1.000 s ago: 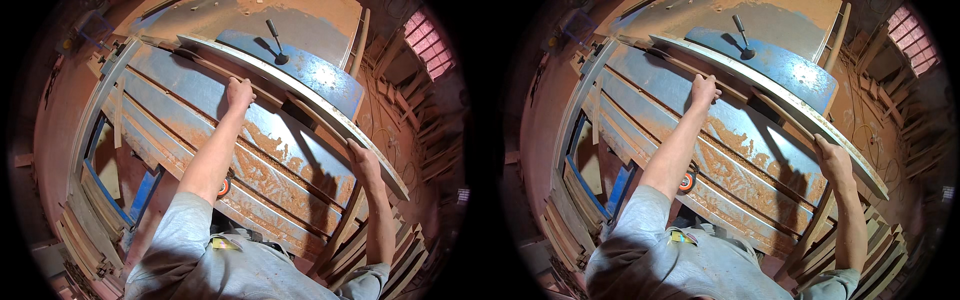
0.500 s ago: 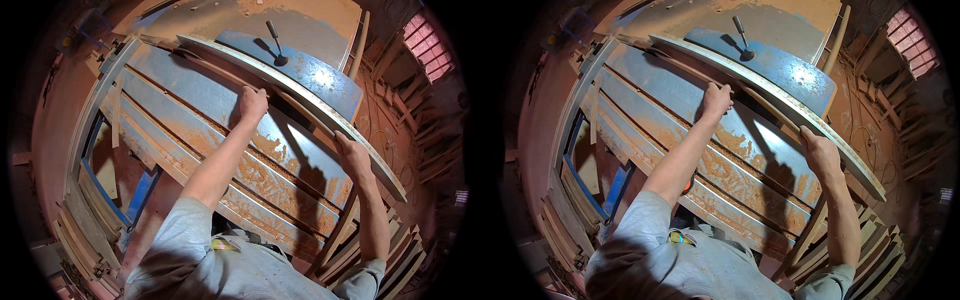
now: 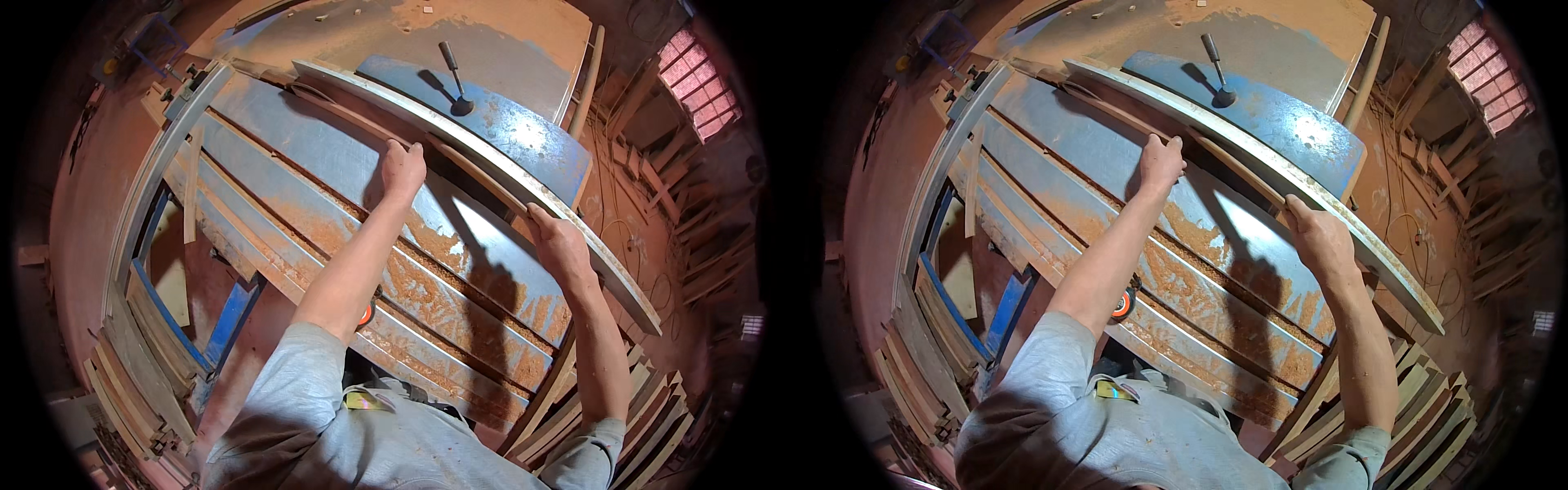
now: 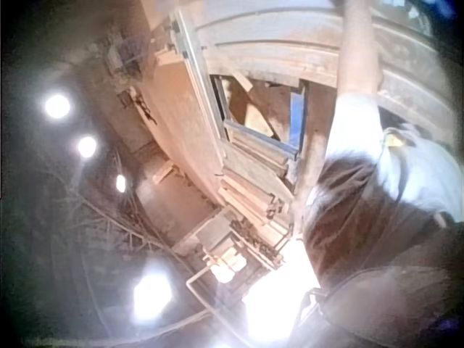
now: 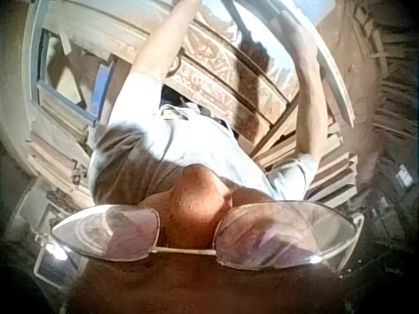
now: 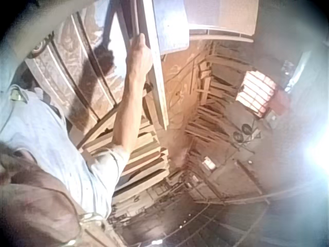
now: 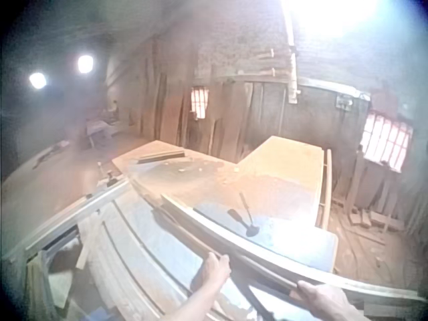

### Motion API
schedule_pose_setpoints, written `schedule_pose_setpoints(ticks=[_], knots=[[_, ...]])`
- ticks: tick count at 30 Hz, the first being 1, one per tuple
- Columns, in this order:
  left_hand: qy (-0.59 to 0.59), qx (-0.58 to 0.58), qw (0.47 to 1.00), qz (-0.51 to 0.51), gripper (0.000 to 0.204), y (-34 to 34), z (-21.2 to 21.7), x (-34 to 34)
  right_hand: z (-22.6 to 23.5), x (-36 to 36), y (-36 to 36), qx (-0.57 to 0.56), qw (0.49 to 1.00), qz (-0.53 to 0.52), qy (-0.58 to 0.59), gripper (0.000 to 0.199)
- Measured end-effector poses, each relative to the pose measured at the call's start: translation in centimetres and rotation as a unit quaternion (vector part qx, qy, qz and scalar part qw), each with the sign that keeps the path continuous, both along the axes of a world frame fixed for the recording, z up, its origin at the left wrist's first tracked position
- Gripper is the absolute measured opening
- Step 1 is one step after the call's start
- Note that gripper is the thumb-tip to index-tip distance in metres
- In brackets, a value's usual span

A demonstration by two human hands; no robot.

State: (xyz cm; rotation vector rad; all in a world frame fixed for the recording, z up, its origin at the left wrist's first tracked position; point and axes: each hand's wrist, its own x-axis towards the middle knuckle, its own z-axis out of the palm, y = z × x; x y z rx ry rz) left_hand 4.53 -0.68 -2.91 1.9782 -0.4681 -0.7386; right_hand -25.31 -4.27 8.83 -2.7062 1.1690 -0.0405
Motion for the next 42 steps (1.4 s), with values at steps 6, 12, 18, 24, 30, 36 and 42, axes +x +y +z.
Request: schedule_pose_setpoints(ticks=[6, 12, 18, 24, 30, 36, 42], knots=[[0.033, 0.021, 0.999, -0.027, 0.036, 1.6, 3.2, -0.8, -0.2, 2.1, -0.1, 0.012, 1.000, 0.005, -0.013, 0.023], [0.029, 0.014, 0.997, -0.067, 0.033, 8.8, 5.9, 6.1, -0.1, 4.0, -0.1, 0.020, 1.000, 0.000, -0.008, 0.025], [-0.239, 0.065, 0.965, 0.082, 0.031, 18.1, 5.2, 21.7, 0.4, 6.6, 0.0, 0.023, 1.000, 0.006, 0.015, 0.025], [-0.408, 0.138, 0.901, 0.050, 0.032, 19.8, 5.0, 29.0, 0.5, 8.6, 0.3, 0.020, 1.000, 0.004, 0.003, 0.025], [-0.523, 0.131, 0.840, -0.063, 0.030, 16.5, 4.6, 33.0, 0.4, 10.3, 0.2, 0.004, 1.000, 0.011, -0.013, 0.024], [-0.567, 0.119, 0.806, -0.122, 0.030, 12.7, 4.8, 37.6, 1.2, 12.6, 0.9, -0.016, 1.000, 0.008, -0.007, 0.024], [-0.584, 0.094, 0.789, -0.165, 0.028, 8.8, 3.6, 42.7, 1.3, 14.3, 1.0, -0.010, 1.000, 0.002, -0.009, 0.022]])
